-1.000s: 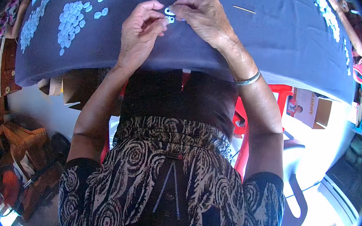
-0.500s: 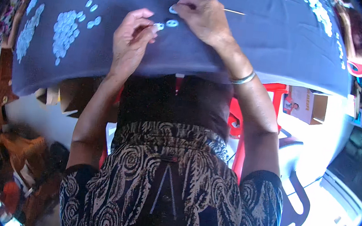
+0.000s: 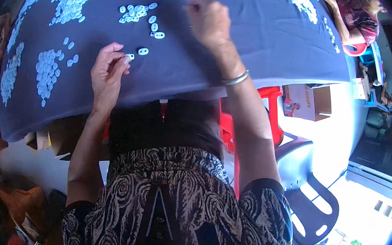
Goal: The person assembles plastic toggles by picking up plastic pieces from the table, fitting components into the toggle bodies, and pressing the parts together by hand.
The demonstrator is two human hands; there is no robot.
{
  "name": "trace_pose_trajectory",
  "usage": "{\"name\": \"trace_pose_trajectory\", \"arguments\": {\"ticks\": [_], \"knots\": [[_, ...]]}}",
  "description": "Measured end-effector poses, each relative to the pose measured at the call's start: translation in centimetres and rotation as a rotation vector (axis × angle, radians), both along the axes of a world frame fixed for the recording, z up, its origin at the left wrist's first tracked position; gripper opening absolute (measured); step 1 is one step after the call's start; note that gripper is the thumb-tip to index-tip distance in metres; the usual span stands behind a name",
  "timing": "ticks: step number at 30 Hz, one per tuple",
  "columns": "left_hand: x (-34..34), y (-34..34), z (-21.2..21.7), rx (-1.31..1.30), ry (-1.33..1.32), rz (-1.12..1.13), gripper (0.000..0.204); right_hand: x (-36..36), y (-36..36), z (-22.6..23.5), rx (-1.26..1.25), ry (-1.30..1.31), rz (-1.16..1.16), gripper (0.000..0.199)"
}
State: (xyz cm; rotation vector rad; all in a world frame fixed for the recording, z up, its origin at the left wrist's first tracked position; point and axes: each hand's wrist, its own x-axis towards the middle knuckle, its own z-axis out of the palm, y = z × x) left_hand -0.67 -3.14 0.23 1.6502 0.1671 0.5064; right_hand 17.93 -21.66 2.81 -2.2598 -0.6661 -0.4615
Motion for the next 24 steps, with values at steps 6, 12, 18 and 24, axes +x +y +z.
{"name": "trace_pose_trajectory", "arguments": {"ticks": [6,12,18,24], "knots": [[0.2,-0.3,0.1,0.005,-0.006,0.007,0.026,6.8,-5.2,-0.7,-0.032,-0.084,-0.116,0.017],[0.1,-0.3,-0.2,-0.029,-0.012,0.011,0.027,7.9,-3.8,-0.4,-0.31,0.313,-0.12,0.024],[0.1,-0.2,-0.4,-0.043,-0.02,0.009,0.026,9.3,-4.0,-1.1,-0.36,0.285,-0.158,0.026],[0.1,-0.1,-0.4,0.069,-0.038,0.009,0.026,7.7,-4.5,-1.5,-0.461,0.042,-0.033,0.024]]}}
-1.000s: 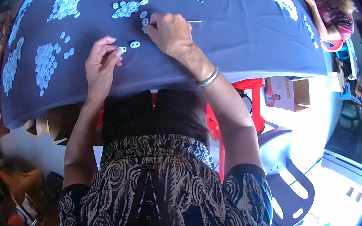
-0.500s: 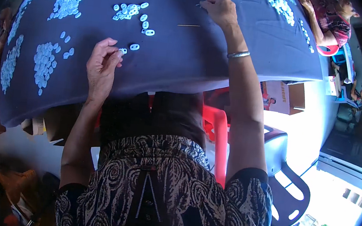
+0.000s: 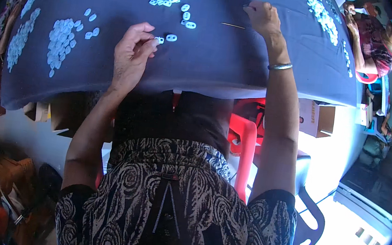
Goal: The person assembles plastic toggles by picking up plastic pieces from the table, fitting components into the toggle bodies, and pressing the parts together by hand.
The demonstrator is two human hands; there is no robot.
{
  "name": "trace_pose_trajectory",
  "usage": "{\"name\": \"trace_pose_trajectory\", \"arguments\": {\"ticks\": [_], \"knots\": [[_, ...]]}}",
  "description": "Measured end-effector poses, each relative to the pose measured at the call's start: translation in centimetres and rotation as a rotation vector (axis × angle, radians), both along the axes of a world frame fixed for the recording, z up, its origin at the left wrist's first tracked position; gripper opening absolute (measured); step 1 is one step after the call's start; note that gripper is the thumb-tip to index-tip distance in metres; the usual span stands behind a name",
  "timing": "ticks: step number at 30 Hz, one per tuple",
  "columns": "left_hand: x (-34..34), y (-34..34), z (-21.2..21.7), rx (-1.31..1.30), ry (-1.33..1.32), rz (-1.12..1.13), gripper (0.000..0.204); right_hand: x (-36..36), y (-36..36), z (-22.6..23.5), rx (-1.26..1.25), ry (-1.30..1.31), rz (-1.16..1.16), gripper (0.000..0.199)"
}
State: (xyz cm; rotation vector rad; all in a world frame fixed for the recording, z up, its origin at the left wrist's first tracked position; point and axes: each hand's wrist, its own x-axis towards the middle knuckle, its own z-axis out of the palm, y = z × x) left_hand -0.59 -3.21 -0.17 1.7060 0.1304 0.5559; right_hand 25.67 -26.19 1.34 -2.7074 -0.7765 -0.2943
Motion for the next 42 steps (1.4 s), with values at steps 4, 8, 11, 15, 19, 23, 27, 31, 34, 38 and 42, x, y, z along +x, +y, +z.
{"name": "trace_pose_trajectory", "arguments": {"ticks": [4,8,11,15,19,23,27,31,34,38,42], "knots": [[-0.1,0.0,-0.3,-0.027,-0.008,0.017,0.026,-0.5,0.2,0.7,0.009,-0.002,0.124,0.024],[0.2,0.1,-0.4,-0.019,-0.023,-0.009,0.027,-3.5,1.3,2.6,0.141,0.182,0.129,0.024],[0.1,0.1,-0.2,0.007,-0.01,-0.008,0.028,-7.9,3.8,4.1,0.343,0.394,0.276,0.018],[0.2,0.0,-0.4,0.0,-0.006,0.0,0.028,-11.7,7.1,3.7,0.55,0.77,0.487,0.011],[0.2,0.0,-0.5,-0.031,-0.002,-0.006,0.029,-13.9,9.0,3.7,0.622,0.927,0.579,0.014],[0.2,-0.1,-0.5,-0.019,0.003,-0.004,0.03,-13.5,9.4,2.3,0.604,0.891,0.617,0.013],[0.3,-0.1,-0.5,0.006,-0.004,0.005,0.032,-14.1,9.5,1.7,0.68,0.833,0.582,0.015],[0.4,0.0,-0.8,0.021,-0.019,0.004,0.032,-14.2,9.6,1.2,0.684,0.866,0.54,0.017],[0.3,0.1,-0.9,0.026,-0.018,0.008,0.032,-14.3,9.7,1.2,0.693,0.866,0.534,0.019],[0.3,0.0,-0.7,0.025,-0.017,0.005,0.032,-14.5,9.7,1.1,0.675,0.849,0.485,0.022],[0.2,0.0,-0.6,0.021,-0.009,0.001,0.032,-14.4,9.6,1.2,0.659,0.847,0.515,0.023]]}}
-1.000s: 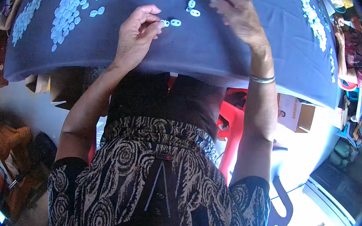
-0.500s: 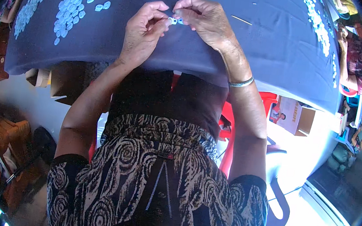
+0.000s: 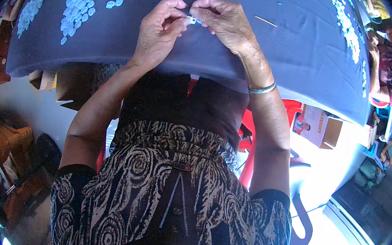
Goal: The person assembles plastic toggles by picking up plastic pieces from the table, fitting components into the toggle bodies, and pressing the parts together by hand.
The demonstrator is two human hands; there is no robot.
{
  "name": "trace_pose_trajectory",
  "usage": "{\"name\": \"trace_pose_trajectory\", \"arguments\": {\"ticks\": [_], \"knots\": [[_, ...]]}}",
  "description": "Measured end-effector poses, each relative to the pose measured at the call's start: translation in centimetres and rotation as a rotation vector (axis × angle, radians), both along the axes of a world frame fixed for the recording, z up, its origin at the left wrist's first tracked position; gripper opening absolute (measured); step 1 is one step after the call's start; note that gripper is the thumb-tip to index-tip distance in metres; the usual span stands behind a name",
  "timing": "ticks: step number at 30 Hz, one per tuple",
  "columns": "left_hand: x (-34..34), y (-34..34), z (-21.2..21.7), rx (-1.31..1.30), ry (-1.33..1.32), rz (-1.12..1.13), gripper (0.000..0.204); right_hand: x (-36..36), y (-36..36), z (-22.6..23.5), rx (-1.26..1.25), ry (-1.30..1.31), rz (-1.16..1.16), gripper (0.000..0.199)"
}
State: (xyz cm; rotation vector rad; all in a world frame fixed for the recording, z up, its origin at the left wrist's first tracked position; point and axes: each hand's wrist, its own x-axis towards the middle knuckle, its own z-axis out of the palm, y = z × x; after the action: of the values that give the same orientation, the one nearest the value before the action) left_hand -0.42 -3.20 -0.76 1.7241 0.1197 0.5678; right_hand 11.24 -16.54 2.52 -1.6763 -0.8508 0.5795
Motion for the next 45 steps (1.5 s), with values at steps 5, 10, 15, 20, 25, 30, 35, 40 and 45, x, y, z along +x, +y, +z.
{"name": "trace_pose_trajectory", "arguments": {"ticks": [5,10,15,20,25,30,35,40,45], "knots": [[0.1,0.0,-0.3,0.005,0.006,0.002,0.031,-0.2,0.0,0.2,-0.031,-0.021,0.014,0.023],[0.1,0.0,-0.4,0.004,0.004,-0.003,0.032,-0.3,0.1,-0.1,0.009,-0.189,0.036,0.02],[0.1,-0.3,-0.8,0.03,-0.063,0.035,0.032,-1.6,0.3,0.3,-0.074,-0.255,-0.071,0.015],[0.3,-0.4,-0.8,0.025,-0.066,0.082,0.028,-1.8,0.7,-0.3,-0.094,-0.309,-0.106,0.016],[0.3,-0.3,-1.0,0.023,-0.102,0.117,0.028,-2.4,0.9,-0.5,-0.038,-0.203,-0.134,0.016],[0.3,-0.2,-0.6,-0.027,-0.041,0.063,0.031,-2.1,0.8,-0.6,-0.038,-0.181,-0.123,0.017],[0.1,-0.2,-0.2,-0.03,-0.011,0.061,0.03,-1.6,0.4,0.4,-0.051,-0.162,-0.085,0.021],[0.2,-0.2,0.0,-0.016,-0.014,0.083,0.03,-0.2,-1.0,1.5,0.025,0.05,-0.182,0.026],[-0.1,0.2,0.5,0.03,0.014,0.117,0.03,1.5,-2.0,0.5,-0.1,-0.295,-0.271,0.017]]}}
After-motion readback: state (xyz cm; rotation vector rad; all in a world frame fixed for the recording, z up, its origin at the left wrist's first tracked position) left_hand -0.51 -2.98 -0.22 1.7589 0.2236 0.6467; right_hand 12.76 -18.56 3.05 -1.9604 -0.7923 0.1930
